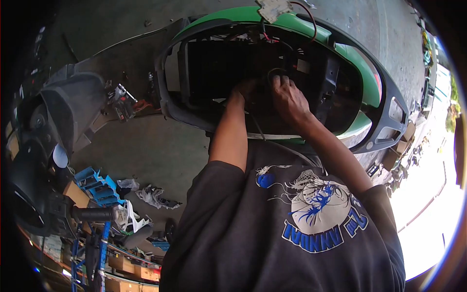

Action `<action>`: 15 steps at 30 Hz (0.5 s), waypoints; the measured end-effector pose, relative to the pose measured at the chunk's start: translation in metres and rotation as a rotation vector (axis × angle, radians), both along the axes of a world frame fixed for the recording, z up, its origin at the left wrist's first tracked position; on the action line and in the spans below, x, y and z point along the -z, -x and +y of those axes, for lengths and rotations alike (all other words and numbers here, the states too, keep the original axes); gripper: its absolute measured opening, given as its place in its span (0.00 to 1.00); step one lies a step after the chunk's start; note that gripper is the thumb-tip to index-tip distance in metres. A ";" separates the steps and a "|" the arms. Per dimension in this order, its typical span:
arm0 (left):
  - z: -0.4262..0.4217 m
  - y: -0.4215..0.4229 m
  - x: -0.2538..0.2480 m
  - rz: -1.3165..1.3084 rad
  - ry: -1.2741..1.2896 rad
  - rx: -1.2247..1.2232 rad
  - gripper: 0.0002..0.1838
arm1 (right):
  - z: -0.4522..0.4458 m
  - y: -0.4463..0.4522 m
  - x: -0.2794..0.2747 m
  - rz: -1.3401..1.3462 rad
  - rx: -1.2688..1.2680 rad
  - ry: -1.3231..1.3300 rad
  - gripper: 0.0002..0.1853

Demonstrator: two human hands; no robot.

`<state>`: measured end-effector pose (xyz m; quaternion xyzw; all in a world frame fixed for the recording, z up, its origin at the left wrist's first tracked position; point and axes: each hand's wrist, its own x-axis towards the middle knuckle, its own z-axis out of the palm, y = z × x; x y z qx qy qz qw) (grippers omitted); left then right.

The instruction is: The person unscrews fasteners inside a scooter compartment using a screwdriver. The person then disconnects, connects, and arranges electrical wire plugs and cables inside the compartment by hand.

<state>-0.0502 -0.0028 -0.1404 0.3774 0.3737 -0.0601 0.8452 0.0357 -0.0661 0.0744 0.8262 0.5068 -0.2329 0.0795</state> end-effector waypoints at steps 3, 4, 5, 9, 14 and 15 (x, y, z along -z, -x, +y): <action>0.000 0.001 -0.005 -0.028 0.014 -0.030 0.25 | -0.004 0.000 -0.002 0.014 0.026 0.001 0.14; 0.000 0.003 -0.008 -0.041 0.021 -0.040 0.25 | -0.006 0.000 -0.002 0.040 0.052 -0.021 0.16; 0.000 0.005 -0.011 -0.054 0.024 -0.048 0.26 | -0.007 0.000 -0.002 0.044 0.059 -0.018 0.16; 0.007 0.014 -0.045 -0.066 -0.015 -0.058 0.25 | -0.010 0.000 0.003 0.065 0.076 -0.061 0.16; 0.017 0.010 -0.090 -0.205 0.115 -0.281 0.17 | -0.021 -0.008 0.008 0.072 0.046 -0.186 0.18; 0.019 0.007 -0.092 -0.205 0.112 -0.268 0.17 | -0.020 -0.008 0.006 0.093 0.043 -0.203 0.18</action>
